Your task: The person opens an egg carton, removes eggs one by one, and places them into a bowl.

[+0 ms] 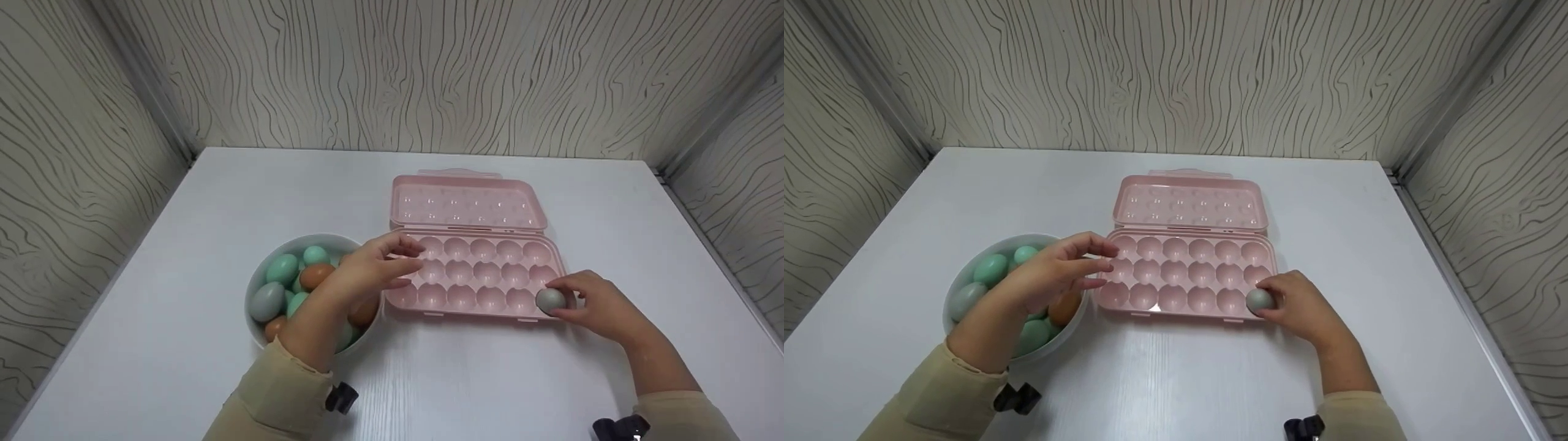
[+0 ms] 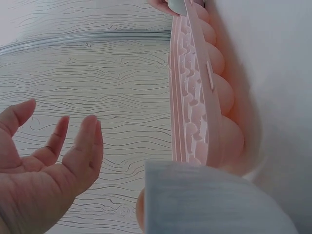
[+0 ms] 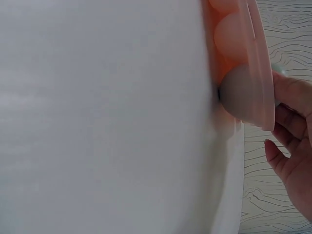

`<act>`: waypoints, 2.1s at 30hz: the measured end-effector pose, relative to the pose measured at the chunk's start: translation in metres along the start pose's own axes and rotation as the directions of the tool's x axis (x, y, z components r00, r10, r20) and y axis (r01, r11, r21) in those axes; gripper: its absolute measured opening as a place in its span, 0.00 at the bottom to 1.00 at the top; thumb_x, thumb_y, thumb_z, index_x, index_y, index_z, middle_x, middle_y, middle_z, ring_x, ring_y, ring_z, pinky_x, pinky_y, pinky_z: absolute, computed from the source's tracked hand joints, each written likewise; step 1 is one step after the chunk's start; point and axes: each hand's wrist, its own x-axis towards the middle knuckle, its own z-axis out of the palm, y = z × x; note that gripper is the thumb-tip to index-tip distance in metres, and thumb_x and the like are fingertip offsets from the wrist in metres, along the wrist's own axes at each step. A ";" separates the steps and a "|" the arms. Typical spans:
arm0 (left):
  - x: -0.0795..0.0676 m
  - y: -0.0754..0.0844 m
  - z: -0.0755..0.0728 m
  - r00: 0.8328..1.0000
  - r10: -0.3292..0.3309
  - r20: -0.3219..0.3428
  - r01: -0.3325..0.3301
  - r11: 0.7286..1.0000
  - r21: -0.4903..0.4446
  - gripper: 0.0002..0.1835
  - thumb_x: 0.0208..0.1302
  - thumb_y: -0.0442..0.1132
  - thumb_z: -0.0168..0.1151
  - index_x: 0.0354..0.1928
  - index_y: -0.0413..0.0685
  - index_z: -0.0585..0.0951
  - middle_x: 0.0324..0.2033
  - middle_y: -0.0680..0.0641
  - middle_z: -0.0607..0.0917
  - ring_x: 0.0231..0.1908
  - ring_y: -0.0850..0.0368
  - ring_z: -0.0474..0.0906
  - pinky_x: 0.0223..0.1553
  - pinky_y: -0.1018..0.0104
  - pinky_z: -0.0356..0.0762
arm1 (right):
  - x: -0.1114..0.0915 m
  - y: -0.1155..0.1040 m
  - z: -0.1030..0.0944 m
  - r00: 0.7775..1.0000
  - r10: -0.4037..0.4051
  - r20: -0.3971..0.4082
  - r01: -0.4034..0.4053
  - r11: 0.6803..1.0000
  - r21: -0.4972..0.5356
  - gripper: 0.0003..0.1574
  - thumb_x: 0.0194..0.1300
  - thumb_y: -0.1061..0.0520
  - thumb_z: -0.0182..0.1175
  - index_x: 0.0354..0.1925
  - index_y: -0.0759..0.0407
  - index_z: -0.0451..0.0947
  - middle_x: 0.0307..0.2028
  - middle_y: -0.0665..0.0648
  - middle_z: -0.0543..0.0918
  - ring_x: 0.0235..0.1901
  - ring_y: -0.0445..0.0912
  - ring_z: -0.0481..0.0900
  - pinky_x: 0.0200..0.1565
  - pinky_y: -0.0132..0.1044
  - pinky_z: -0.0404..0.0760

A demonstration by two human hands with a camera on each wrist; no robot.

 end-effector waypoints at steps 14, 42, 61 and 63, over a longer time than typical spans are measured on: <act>0.000 -0.002 0.001 1.000 -0.028 -0.005 0.029 0.999 0.023 0.15 0.57 0.45 0.63 0.47 0.55 0.76 0.47 0.49 0.75 0.47 0.54 0.74 0.46 0.63 0.77 | -0.004 0.008 -0.004 0.997 0.075 -0.011 -0.072 0.984 0.166 0.27 0.49 0.51 0.70 0.47 0.56 0.75 0.47 0.57 0.77 0.40 0.49 0.74 0.38 0.38 0.75; 0.002 -0.002 0.006 0.999 0.010 0.049 -0.009 1.000 -0.029 0.15 0.61 0.41 0.59 0.49 0.49 0.74 0.47 0.46 0.74 0.50 0.54 0.73 0.47 0.61 0.77 | 0.022 -0.041 -0.031 0.985 -0.106 -0.139 0.160 0.869 0.469 0.25 0.51 0.67 0.66 0.49 0.65 0.72 0.43 0.57 0.75 0.41 0.39 0.77 0.46 0.24 0.75; 0.012 0.002 0.030 0.989 0.140 -0.038 -0.135 0.984 0.112 0.18 0.53 0.40 0.68 0.47 0.57 0.75 0.45 0.55 0.77 0.47 0.59 0.76 0.46 0.66 0.77 | 0.062 -0.133 -0.003 0.921 -0.364 -0.139 0.343 0.587 0.733 0.20 0.51 0.73 0.61 0.45 0.70 0.73 0.40 0.61 0.77 0.41 0.48 0.75 0.43 0.33 0.78; 0.012 0.003 0.031 0.989 0.141 -0.046 -0.136 0.986 0.099 0.19 0.52 0.40 0.68 0.47 0.59 0.75 0.45 0.56 0.77 0.47 0.59 0.76 0.46 0.66 0.77 | 0.063 -0.138 0.001 0.921 -0.368 -0.128 0.335 0.580 0.743 0.20 0.51 0.72 0.61 0.45 0.70 0.73 0.40 0.62 0.77 0.42 0.49 0.75 0.44 0.33 0.78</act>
